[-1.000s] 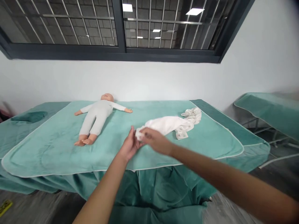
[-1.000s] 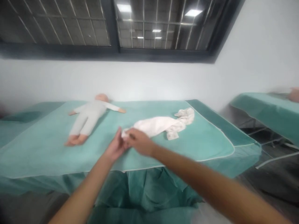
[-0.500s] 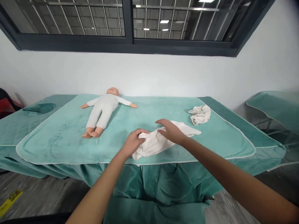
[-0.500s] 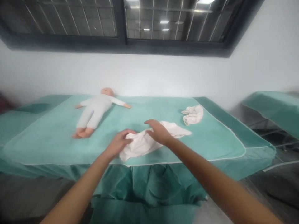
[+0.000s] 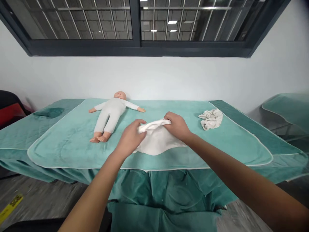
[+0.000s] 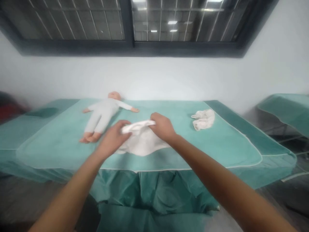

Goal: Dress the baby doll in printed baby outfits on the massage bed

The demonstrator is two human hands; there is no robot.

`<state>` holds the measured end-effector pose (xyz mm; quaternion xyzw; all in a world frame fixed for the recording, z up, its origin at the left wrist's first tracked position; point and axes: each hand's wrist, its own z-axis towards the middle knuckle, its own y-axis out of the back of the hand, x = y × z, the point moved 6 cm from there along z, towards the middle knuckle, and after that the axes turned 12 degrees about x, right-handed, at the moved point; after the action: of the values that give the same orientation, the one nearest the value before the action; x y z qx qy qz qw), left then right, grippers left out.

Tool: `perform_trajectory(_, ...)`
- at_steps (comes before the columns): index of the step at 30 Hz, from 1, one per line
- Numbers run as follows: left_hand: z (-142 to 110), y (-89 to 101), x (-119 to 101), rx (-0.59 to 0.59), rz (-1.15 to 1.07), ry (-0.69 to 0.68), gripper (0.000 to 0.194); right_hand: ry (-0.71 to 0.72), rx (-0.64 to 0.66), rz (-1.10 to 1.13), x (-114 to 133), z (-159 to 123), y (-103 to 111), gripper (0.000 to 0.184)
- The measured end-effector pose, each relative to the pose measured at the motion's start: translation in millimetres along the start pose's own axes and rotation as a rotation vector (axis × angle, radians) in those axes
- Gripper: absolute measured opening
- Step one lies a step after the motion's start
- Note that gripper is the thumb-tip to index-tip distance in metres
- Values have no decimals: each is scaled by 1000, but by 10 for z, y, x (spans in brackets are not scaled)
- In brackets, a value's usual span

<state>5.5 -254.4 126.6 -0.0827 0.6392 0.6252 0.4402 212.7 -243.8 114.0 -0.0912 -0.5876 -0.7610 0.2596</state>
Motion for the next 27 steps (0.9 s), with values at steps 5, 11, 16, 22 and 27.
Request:
perform_trajectory(5,-51,-57,17,-68,15,26,17,-8,65,-101,182,-119,165,8)
perform_trajectory(11,-157,191,-237,-346,101,-128,25,98,279,-150,512,-341,172,36)
perform_trajectory(16,-219,337,-458,-455,318,-178,20,-42,78,-307,468,-290,363,16)
perform_trajectory(22,-191,475,-187,-452,530,48,22,-95,-71,-368,-14,-273,470,25)
perform_trajectory(27,-114,443,206,-405,505,141,28,-24,-138,-242,-257,-378,445,37)
